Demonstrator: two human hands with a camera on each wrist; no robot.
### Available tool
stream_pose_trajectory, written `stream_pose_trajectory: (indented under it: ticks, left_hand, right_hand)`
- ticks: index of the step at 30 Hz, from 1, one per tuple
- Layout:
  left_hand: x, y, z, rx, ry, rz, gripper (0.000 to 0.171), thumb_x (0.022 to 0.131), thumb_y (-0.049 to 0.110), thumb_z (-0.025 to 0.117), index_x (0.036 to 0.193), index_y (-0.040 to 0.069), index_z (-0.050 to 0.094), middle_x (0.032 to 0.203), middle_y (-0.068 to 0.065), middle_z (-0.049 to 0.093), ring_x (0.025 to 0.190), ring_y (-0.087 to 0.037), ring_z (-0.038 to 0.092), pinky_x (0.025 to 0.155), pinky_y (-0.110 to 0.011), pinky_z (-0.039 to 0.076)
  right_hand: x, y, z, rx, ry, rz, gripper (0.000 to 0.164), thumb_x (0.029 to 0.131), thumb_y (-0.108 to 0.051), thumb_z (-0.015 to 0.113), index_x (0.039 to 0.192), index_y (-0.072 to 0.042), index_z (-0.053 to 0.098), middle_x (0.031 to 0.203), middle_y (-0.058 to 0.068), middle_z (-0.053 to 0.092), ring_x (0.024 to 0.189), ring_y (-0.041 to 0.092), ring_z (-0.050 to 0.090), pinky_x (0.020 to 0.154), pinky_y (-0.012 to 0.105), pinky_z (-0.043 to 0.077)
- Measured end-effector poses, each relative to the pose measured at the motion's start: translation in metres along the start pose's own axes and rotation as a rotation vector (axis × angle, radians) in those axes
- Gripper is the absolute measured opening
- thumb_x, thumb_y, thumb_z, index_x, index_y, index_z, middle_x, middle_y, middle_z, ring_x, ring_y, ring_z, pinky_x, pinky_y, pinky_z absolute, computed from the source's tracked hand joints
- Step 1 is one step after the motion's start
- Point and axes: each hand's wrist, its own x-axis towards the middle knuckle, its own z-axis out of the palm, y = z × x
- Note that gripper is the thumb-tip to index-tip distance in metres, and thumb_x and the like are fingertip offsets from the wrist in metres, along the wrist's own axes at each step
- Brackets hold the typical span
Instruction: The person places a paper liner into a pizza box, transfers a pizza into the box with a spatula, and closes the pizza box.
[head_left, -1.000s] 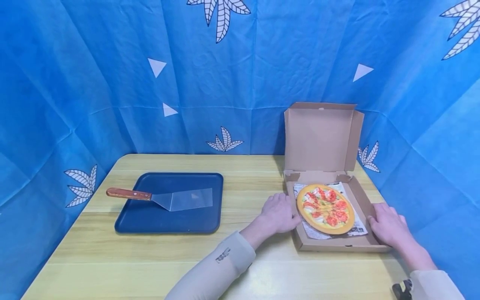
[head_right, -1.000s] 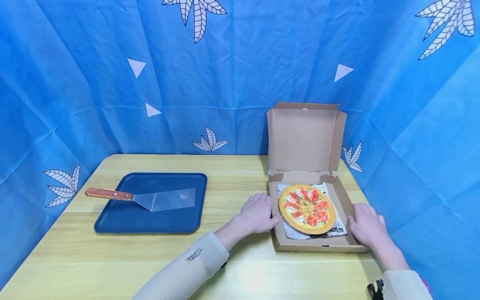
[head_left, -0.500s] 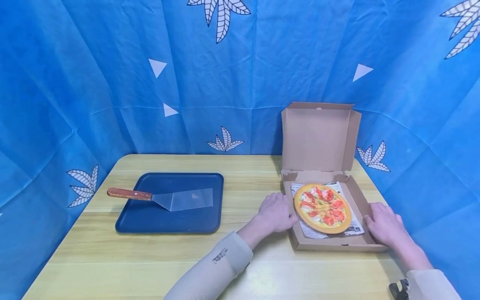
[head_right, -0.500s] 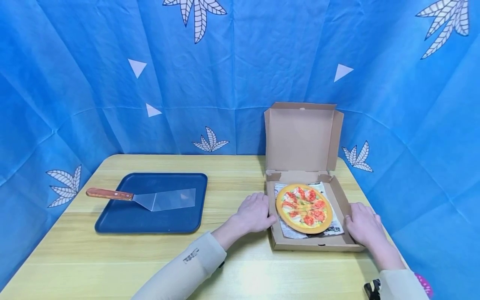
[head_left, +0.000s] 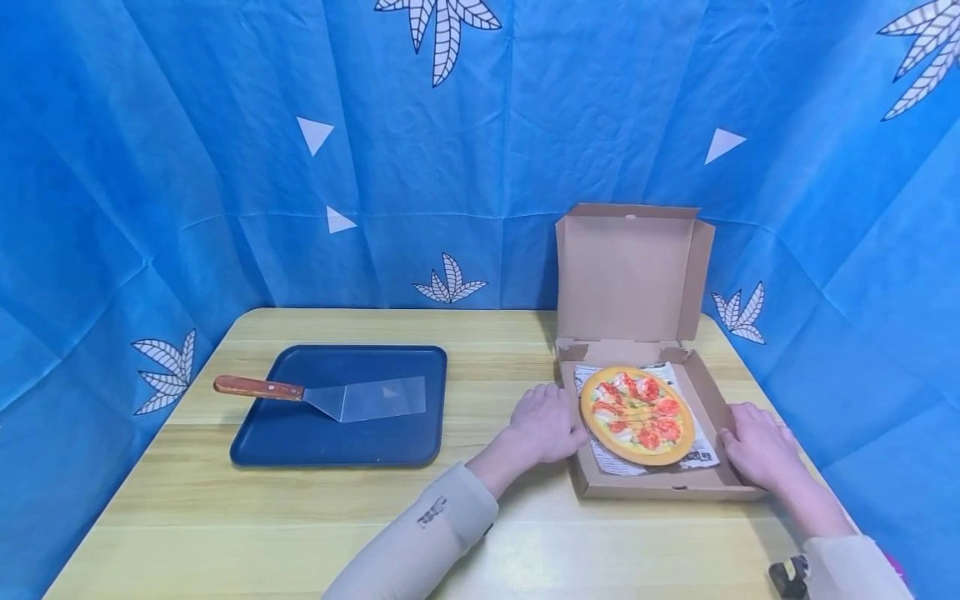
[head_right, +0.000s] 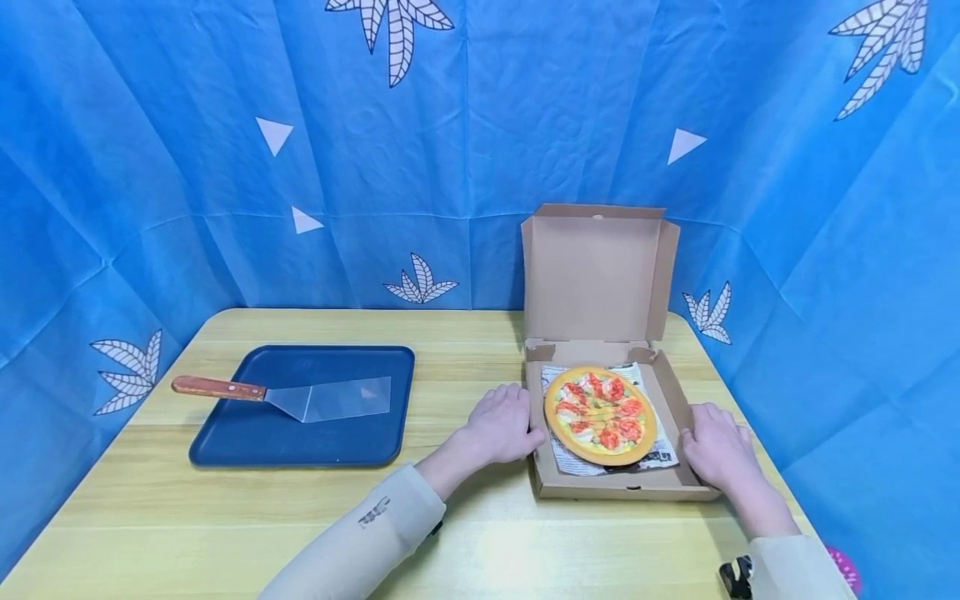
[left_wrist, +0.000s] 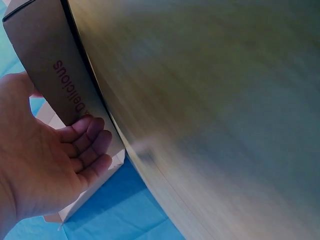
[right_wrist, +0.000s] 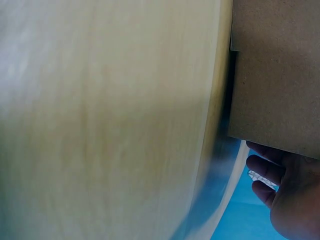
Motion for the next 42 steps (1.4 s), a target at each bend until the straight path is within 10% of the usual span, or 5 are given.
stream_pose_trajectory:
  ticks: [42]
  left_hand:
    - [-0.019, -0.041, -0.011, -0.035, 0.007, -0.016, 0.062, 0.099, 0.048, 0.058, 0.137, 0.000, 0.055, 0.108, -0.005, 0.056, 0.096, -0.017, 0.048, 0.092, -0.031, 0.047]
  right_hand:
    - [0.015, -0.044, 0.009, 0.043, -0.046, -0.049, 0.047, 0.101, -0.013, 0.051, 0.136, 0.018, 0.047, 0.128, 0.036, 0.054, 0.118, 0.056, 0.047, 0.088, 0.071, 0.040]
